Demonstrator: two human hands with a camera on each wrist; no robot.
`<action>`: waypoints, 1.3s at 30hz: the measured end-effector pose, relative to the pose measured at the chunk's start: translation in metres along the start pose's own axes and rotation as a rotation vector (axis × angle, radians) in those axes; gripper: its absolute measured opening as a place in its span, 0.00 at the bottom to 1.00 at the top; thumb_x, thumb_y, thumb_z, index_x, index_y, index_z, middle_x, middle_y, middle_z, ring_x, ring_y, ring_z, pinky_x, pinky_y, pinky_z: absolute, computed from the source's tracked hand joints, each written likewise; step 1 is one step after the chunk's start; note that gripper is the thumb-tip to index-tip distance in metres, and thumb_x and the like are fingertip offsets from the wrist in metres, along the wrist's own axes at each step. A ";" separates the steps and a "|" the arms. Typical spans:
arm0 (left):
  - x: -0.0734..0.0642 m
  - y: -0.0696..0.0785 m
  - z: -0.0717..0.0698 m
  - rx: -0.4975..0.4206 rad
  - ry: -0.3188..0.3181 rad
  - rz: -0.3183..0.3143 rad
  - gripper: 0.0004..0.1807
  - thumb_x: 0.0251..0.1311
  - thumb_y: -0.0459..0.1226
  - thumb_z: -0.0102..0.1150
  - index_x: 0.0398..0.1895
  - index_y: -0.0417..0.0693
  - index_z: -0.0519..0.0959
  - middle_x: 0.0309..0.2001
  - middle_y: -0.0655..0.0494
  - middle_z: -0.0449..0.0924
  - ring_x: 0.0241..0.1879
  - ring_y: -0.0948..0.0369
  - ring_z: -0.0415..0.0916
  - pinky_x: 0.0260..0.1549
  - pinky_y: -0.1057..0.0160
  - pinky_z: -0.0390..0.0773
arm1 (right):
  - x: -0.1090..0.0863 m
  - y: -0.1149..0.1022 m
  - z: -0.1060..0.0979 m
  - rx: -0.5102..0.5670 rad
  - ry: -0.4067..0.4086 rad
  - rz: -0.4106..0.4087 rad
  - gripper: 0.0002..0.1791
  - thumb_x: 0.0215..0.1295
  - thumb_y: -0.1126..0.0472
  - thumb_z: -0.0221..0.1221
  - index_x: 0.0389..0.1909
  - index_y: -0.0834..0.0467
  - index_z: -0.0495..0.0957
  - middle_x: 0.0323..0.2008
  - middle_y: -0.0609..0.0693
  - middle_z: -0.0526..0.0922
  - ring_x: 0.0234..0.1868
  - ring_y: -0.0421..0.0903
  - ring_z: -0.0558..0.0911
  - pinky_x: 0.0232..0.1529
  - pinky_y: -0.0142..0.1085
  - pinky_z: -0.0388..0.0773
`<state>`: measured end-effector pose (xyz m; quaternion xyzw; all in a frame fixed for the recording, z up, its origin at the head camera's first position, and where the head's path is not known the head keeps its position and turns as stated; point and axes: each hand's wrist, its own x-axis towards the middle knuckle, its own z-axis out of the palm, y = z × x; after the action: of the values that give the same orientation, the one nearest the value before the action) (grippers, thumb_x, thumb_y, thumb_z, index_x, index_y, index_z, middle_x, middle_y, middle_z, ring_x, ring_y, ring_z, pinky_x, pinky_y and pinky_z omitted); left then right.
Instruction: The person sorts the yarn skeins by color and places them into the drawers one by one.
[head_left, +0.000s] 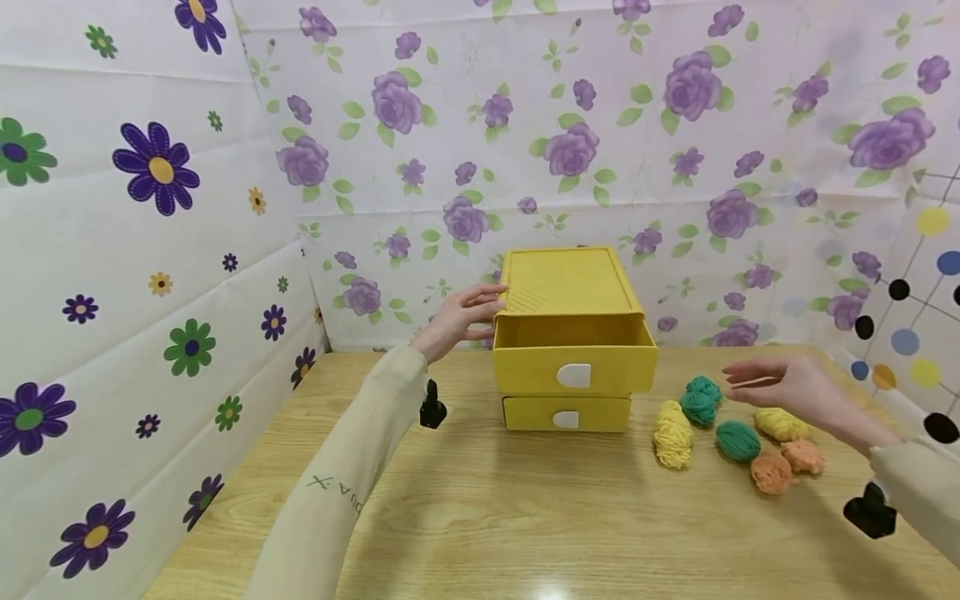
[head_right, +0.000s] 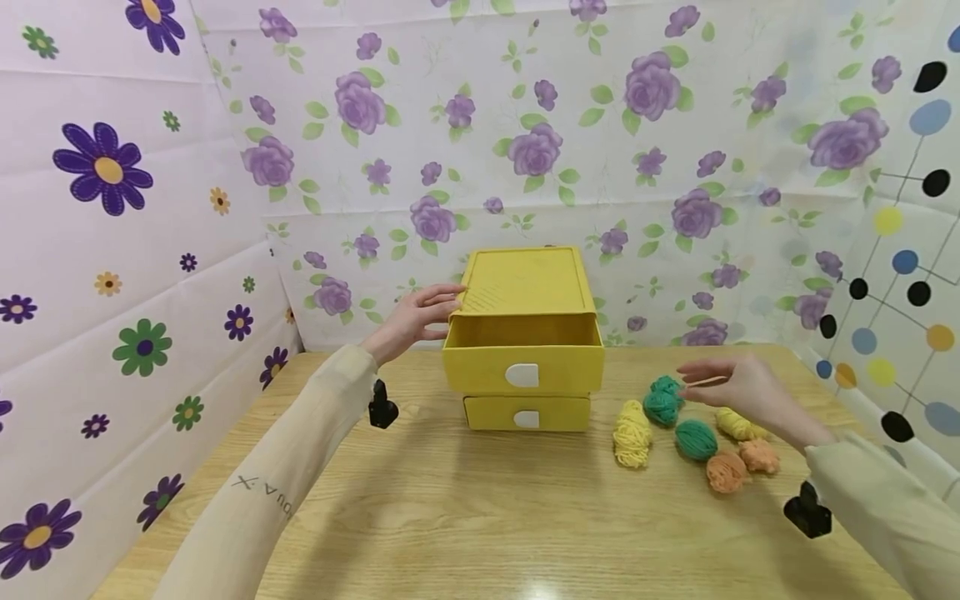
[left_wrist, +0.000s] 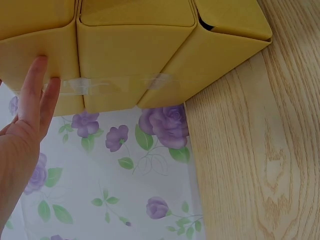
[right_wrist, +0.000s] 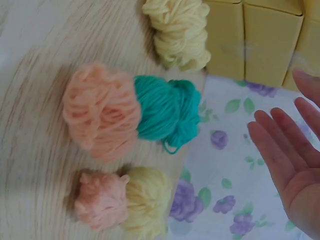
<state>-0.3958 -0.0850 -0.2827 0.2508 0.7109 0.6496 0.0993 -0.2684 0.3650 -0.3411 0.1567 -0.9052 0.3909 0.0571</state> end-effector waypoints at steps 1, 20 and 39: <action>0.000 0.000 0.000 0.003 -0.001 0.001 0.23 0.61 0.40 0.55 0.60 0.50 0.69 0.53 0.48 0.67 0.50 0.54 0.69 0.41 0.55 0.74 | -0.001 0.004 0.000 -0.016 -0.014 0.002 0.25 0.57 0.53 0.62 0.52 0.63 0.74 0.43 0.58 0.79 0.37 0.44 0.80 0.32 0.36 0.77; -0.001 0.002 0.005 0.023 0.000 0.012 0.22 0.63 0.39 0.54 0.61 0.49 0.69 0.54 0.47 0.66 0.50 0.53 0.69 0.44 0.50 0.72 | -0.009 0.052 0.010 0.099 -0.238 0.042 0.30 0.55 0.59 0.63 0.53 0.74 0.69 0.49 0.72 0.70 0.45 0.65 0.74 0.34 0.41 0.78; -0.003 0.002 0.001 0.009 -0.018 0.004 0.25 0.63 0.40 0.53 0.63 0.47 0.65 0.56 0.44 0.63 0.52 0.51 0.67 0.48 0.46 0.67 | -0.007 0.061 0.025 0.034 -0.241 0.010 0.32 0.51 0.59 0.66 0.51 0.76 0.69 0.47 0.71 0.72 0.44 0.65 0.74 0.33 0.35 0.77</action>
<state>-0.3919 -0.0854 -0.2819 0.2585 0.7123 0.6444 0.1031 -0.2810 0.3878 -0.4024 0.1991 -0.8994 0.3849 -0.0565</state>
